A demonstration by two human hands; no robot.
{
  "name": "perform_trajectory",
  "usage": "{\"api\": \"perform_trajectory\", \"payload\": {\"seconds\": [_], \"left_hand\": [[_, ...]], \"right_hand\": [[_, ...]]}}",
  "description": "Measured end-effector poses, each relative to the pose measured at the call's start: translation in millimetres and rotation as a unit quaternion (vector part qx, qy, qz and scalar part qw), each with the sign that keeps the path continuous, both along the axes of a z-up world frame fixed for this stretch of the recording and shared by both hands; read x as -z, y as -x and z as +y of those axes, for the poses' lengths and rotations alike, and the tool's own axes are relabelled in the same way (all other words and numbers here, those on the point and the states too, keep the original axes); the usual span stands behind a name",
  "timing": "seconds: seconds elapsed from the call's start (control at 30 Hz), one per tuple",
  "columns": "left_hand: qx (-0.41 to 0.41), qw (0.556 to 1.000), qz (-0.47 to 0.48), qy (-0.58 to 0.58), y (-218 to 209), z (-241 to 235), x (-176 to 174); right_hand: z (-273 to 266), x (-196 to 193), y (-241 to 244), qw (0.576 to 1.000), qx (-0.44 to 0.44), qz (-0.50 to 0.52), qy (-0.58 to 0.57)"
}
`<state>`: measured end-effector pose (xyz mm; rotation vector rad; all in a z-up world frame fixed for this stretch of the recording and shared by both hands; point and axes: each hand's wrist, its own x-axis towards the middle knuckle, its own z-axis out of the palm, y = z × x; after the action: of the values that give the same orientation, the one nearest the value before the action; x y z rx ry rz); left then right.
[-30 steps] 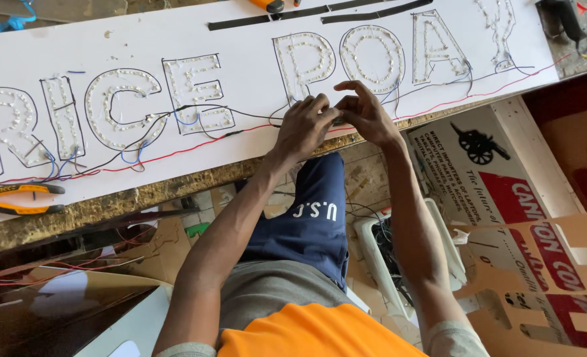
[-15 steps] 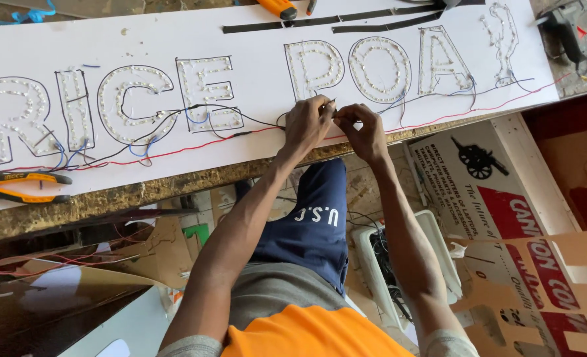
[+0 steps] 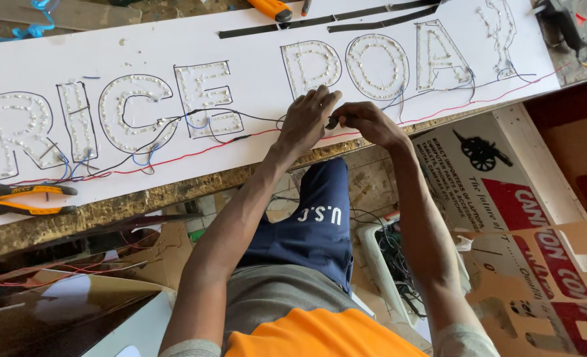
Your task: Assembling and wiring an LED sign on a workbench
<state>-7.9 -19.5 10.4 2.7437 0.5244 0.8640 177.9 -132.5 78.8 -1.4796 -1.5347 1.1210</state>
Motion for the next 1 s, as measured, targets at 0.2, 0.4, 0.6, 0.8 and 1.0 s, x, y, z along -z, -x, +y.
{"api": "perform_trajectory", "payload": {"seconds": [0.2,0.4,0.6,0.8,1.0], "left_hand": [[0.072,0.995,-0.049,-0.043,15.4,-2.6,-11.2],[0.062,0.989,-0.132,-0.021,5.8,6.1,24.8],[-0.048,0.975,-0.181,0.12,-5.3,2.2,15.6],[-0.04,0.961,-0.157,0.223,7.0,-3.3,-10.6],[-0.038,0.964,-0.153,0.215,9.7,-10.0,-18.4]], "right_hand": [[3.1,11.7,-9.7,0.996,0.054,0.052,0.042],[3.7,31.9,-7.2,0.997,0.069,0.033,-0.018],[7.2,87.9,-22.5,0.979,0.115,-0.069,-0.151],[-1.9,55.4,5.1,0.974,0.135,-0.07,-0.165],[2.5,50.5,16.4,0.971,0.188,-0.03,-0.146]]}}
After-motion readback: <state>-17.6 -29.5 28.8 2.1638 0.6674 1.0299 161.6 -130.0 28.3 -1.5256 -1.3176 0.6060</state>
